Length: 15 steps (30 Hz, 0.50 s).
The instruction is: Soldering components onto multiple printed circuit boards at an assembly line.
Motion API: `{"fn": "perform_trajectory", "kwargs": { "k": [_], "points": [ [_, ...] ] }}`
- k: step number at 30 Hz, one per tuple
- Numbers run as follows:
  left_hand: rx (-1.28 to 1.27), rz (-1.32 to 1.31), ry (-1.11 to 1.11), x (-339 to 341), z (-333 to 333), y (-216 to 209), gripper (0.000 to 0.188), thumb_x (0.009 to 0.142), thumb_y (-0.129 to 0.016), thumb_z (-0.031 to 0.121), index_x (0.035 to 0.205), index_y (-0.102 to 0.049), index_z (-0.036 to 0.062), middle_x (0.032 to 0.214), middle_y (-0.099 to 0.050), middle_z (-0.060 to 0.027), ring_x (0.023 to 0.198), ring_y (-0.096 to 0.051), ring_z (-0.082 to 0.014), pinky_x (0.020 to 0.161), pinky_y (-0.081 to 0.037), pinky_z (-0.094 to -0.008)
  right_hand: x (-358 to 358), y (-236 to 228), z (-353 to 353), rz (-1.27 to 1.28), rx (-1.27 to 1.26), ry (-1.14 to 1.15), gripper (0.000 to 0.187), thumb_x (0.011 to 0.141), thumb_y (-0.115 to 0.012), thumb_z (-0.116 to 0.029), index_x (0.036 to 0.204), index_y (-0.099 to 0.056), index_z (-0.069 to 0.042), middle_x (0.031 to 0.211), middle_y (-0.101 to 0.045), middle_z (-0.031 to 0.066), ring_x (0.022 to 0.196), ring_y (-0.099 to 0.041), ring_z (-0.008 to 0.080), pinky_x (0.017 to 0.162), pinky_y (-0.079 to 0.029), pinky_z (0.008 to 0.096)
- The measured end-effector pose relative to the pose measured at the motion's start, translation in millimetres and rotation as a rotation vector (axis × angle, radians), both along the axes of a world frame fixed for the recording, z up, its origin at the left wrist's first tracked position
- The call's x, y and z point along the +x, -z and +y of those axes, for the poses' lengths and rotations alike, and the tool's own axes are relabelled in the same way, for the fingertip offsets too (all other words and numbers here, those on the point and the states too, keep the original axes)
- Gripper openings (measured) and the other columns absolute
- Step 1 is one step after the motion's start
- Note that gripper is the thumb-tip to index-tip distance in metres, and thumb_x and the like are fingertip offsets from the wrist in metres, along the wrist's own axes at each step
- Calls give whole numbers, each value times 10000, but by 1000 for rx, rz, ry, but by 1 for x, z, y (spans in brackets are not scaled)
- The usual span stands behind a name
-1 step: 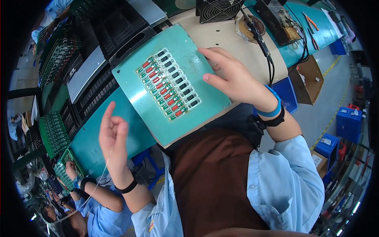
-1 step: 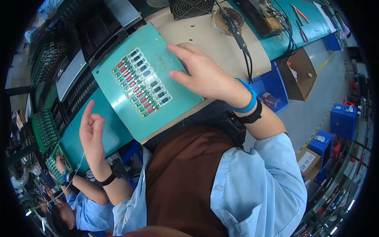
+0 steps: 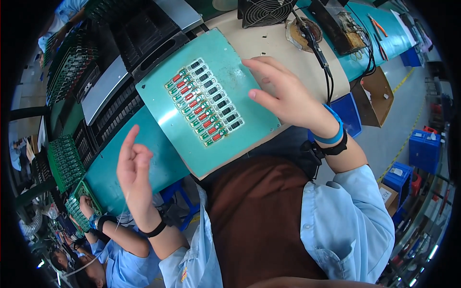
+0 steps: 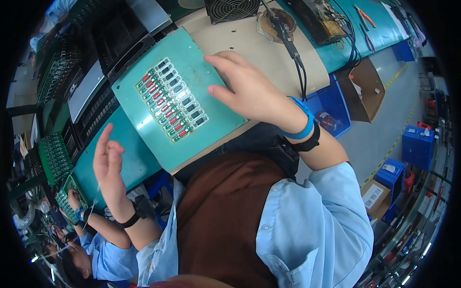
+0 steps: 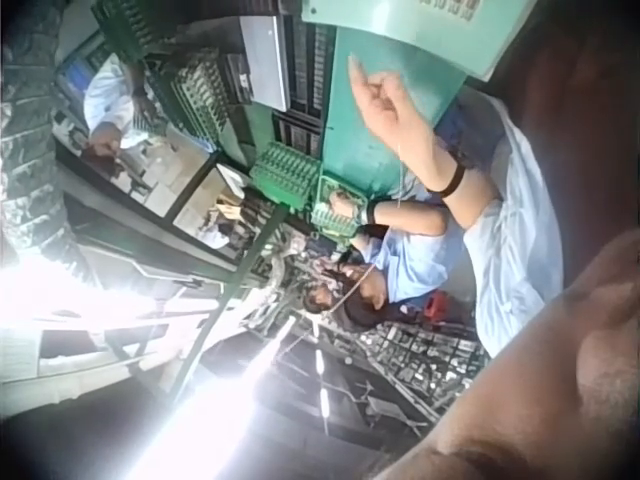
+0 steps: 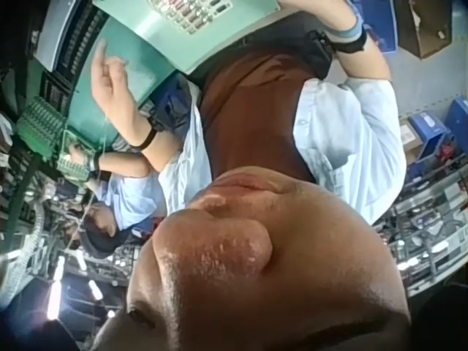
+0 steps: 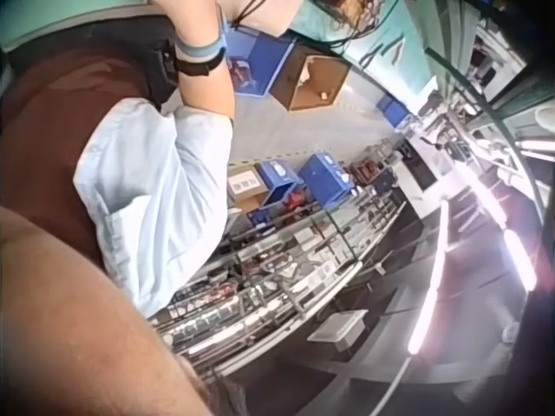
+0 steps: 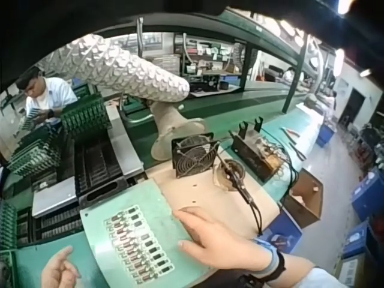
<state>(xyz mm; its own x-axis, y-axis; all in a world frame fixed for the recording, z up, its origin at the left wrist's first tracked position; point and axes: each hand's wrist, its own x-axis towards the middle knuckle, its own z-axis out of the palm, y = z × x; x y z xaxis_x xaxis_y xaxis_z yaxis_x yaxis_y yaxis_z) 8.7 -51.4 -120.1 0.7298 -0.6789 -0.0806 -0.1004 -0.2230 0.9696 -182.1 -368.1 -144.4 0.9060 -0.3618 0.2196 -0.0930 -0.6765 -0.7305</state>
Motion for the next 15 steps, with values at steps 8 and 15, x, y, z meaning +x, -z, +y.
{"fn": "perform_trajectory", "kwargs": {
  "k": [8,15],
  "points": [
    [-105,30,344,-52,-59,-53,1063,962,-340,815,1417,-508,-132,1149,-636,-157,1087,-591,-231,981,-439,-359,-1,-22,50,-202,-42,-316,308,888,-731,-109,1180,-658,-44,1173,-657,156,1095,-643,344,915,-538,420],
    [-298,28,332,-95,-93,-46,1089,943,-244,845,1339,-578,-113,1286,-604,-203,1217,-570,-285,1107,-386,-422,-5,-23,79,-288,224,-542,162,877,-743,-111,1008,-663,-59,905,-670,95,838,-657,324,760,-539,429]
  ]
}}
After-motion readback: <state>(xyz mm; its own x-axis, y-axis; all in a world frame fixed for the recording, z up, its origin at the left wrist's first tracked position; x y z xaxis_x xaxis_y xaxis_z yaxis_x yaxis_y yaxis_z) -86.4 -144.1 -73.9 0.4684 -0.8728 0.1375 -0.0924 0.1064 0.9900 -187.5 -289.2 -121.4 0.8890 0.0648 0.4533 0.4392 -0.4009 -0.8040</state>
